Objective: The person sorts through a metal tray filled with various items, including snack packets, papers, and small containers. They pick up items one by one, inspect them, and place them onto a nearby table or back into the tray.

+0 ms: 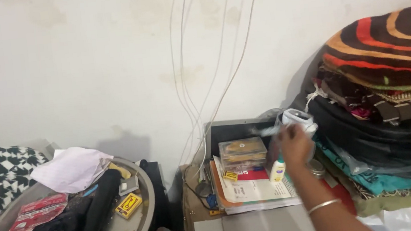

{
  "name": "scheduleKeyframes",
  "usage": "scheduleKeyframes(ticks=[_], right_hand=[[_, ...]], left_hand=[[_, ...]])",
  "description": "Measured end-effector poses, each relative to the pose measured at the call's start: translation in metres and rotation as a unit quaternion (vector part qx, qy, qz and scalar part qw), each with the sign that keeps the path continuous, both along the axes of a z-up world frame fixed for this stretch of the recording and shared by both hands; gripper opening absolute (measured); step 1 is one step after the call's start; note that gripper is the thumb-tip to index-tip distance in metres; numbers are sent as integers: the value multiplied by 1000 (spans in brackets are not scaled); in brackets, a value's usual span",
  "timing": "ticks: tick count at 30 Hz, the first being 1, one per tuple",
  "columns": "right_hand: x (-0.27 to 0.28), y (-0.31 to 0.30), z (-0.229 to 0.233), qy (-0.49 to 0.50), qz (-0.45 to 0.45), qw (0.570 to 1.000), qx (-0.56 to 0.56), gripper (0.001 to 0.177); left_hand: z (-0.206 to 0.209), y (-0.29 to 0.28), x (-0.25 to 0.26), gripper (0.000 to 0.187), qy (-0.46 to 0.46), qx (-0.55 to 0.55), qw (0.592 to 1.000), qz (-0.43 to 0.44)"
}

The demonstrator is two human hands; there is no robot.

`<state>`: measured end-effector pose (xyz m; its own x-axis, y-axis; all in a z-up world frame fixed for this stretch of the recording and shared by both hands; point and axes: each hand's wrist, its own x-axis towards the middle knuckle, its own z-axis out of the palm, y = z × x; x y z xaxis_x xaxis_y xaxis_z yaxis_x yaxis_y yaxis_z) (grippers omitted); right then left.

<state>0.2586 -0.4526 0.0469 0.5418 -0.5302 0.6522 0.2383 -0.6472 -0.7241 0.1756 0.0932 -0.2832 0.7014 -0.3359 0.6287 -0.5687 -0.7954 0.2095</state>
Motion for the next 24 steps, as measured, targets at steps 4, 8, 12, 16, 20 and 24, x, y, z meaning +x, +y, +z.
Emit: scheduleKeyframes(ticks=[4,8,12,16,20,24], right_hand=[[-5,-45,74,-103,-65,991,-58,18],[17,-82,67,-58,-65,986,-144,20],[40,-87,38,91,-40,977,-187,19],[58,-87,24,239,-74,923,-292,22],[103,-111,15,313,-74,874,-364,32],[83,-87,35,440,-3,820,-365,52]], left_hand=[[-22,5,9,52,29,-28,998,-43],[79,-27,-51,56,37,-34,998,-24],[89,-33,-62,66,6,-71,997,24],[159,-48,-96,74,61,-23,997,50],[222,-76,-138,74,161,-18,976,147],[241,-81,-148,62,147,-50,979,131]])
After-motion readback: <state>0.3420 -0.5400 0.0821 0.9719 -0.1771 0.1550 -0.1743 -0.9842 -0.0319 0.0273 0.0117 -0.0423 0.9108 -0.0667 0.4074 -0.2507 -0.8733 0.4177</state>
